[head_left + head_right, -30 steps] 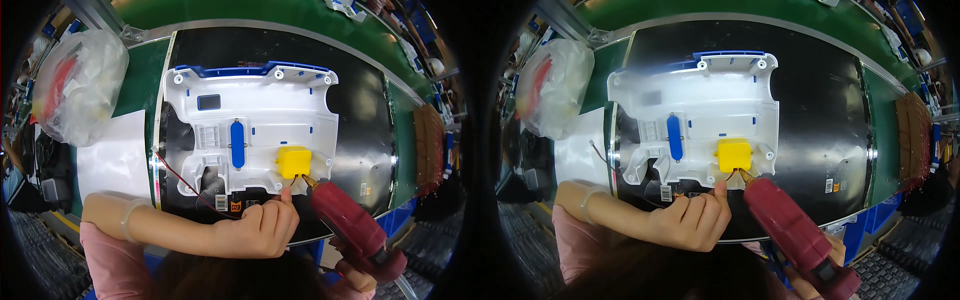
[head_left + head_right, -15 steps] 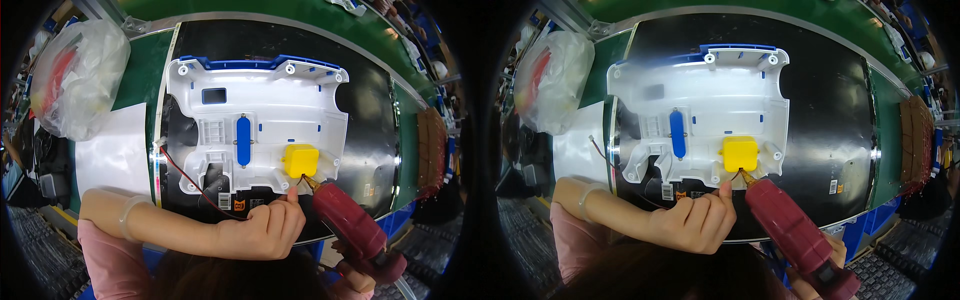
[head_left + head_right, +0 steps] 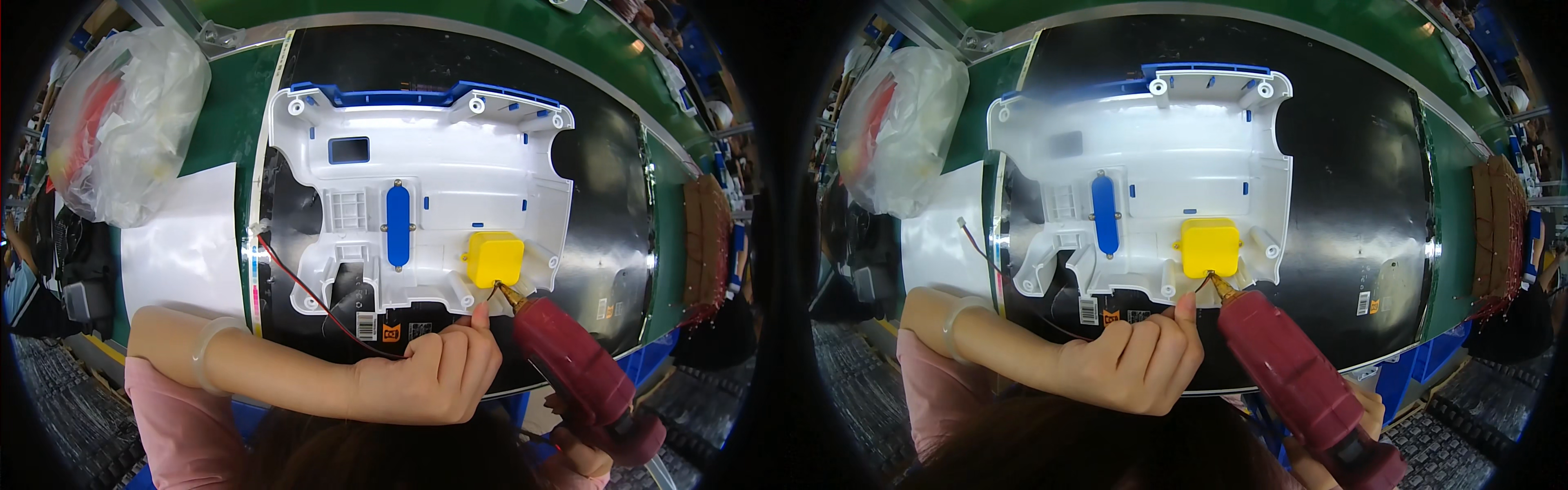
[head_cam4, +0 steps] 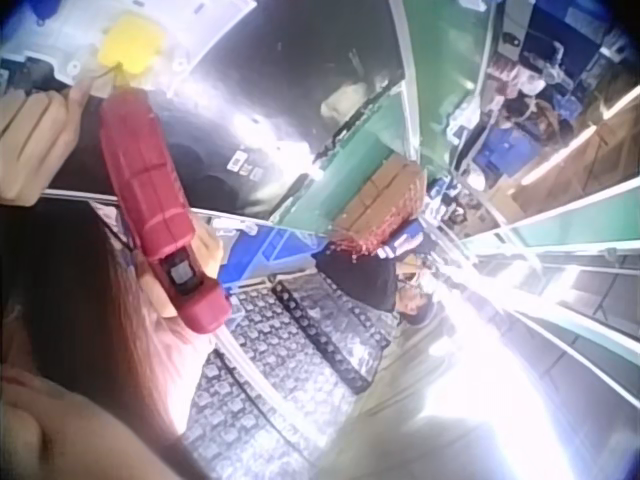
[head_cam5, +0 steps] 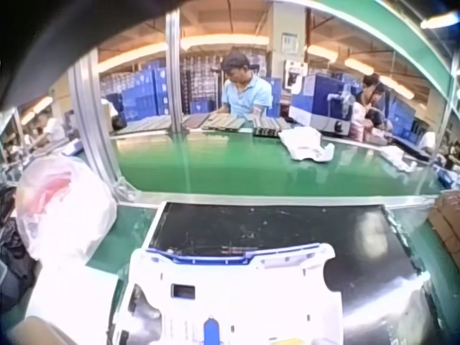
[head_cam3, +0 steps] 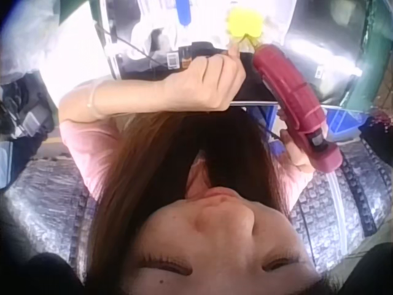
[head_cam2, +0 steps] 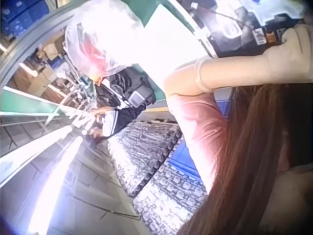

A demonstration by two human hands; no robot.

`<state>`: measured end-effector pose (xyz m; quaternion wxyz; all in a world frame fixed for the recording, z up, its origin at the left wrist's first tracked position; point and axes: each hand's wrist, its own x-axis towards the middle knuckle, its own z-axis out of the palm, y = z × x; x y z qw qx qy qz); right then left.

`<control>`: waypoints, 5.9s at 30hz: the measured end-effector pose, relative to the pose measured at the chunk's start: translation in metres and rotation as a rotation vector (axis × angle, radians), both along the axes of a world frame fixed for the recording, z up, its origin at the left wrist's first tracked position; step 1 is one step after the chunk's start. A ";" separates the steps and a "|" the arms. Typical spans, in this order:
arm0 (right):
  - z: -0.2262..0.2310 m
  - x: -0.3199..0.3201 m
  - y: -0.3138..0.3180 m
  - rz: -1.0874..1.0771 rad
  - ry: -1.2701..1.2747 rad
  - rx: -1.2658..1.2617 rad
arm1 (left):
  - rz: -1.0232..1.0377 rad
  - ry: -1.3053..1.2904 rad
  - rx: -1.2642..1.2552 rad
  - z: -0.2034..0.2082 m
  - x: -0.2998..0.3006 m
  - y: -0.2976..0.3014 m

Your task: Applying hot glue to the interior components of a plastic electronic housing at an assembly station.

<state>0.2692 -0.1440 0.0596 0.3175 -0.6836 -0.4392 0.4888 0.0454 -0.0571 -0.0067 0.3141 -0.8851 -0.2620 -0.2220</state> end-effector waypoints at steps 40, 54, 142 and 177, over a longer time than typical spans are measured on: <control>0.003 -0.011 -0.011 -0.139 -0.065 -0.129 | -0.031 -0.198 -0.681 0.035 -0.023 0.031; -0.018 0.005 -0.015 -0.022 0.160 0.067 | 0.019 -0.102 -0.667 0.035 -0.025 0.031; -0.239 0.294 -0.235 -0.732 -1.274 -0.244 | -0.021 -1.415 -1.569 0.096 0.015 0.041; 0.011 0.041 0.013 0.008 -0.767 0.998 | -0.091 -0.861 -1.257 0.046 0.032 -0.029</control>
